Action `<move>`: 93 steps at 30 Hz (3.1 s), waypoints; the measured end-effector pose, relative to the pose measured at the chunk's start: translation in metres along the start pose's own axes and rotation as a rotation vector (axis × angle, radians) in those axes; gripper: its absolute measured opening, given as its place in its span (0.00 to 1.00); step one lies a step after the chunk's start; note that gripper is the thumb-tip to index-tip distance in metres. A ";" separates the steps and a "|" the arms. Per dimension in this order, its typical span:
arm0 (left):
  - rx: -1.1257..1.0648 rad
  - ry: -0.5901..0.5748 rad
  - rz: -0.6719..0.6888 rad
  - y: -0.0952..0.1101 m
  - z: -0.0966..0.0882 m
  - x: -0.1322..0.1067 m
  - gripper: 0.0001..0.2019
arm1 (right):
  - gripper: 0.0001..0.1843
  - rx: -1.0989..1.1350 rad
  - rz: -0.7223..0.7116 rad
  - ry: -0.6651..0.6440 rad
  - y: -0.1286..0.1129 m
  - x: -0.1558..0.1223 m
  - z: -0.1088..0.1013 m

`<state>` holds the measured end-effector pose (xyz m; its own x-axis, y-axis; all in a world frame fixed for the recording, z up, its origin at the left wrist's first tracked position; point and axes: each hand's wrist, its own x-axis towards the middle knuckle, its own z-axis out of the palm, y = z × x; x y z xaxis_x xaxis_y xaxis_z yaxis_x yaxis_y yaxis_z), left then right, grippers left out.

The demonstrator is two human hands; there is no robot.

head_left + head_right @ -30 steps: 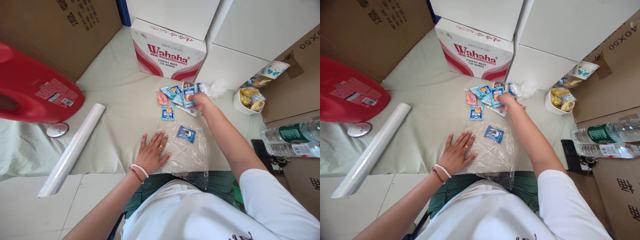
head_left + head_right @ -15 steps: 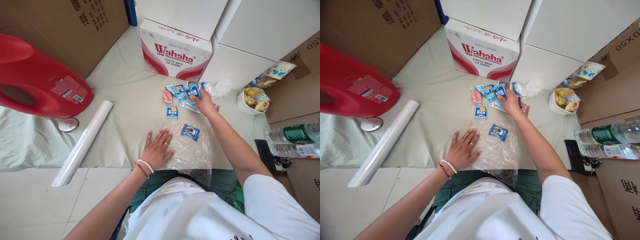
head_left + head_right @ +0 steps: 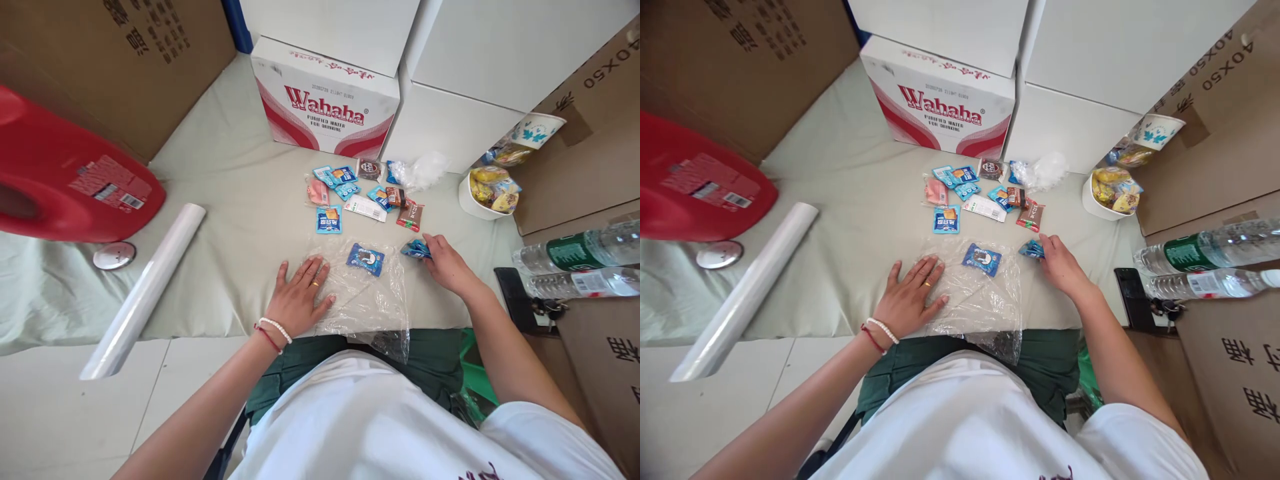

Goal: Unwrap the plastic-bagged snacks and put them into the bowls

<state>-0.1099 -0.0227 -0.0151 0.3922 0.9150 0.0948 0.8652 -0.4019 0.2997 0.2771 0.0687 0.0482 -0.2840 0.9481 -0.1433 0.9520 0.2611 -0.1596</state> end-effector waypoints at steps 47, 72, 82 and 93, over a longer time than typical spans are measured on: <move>-0.083 -0.111 0.231 -0.036 -0.024 -0.081 0.34 | 0.25 0.293 -0.483 -0.146 -0.115 -0.089 0.027; -0.056 0.098 -0.522 -0.019 -0.014 0.033 0.22 | 0.22 0.024 -0.120 0.034 -0.131 0.045 -0.009; -0.152 0.076 -0.588 -0.022 -0.016 0.049 0.16 | 0.13 0.115 -0.198 -0.147 -0.177 0.092 -0.002; -0.442 0.154 -0.594 -0.030 -0.035 0.030 0.09 | 0.29 -0.146 -0.454 -0.146 -0.197 -0.017 0.035</move>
<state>-0.1353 0.0179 0.0114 -0.1771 0.9810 -0.0796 0.6991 0.1823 0.6914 0.0900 -0.0049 0.0477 -0.6765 0.7002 -0.2283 0.7318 0.6741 -0.1007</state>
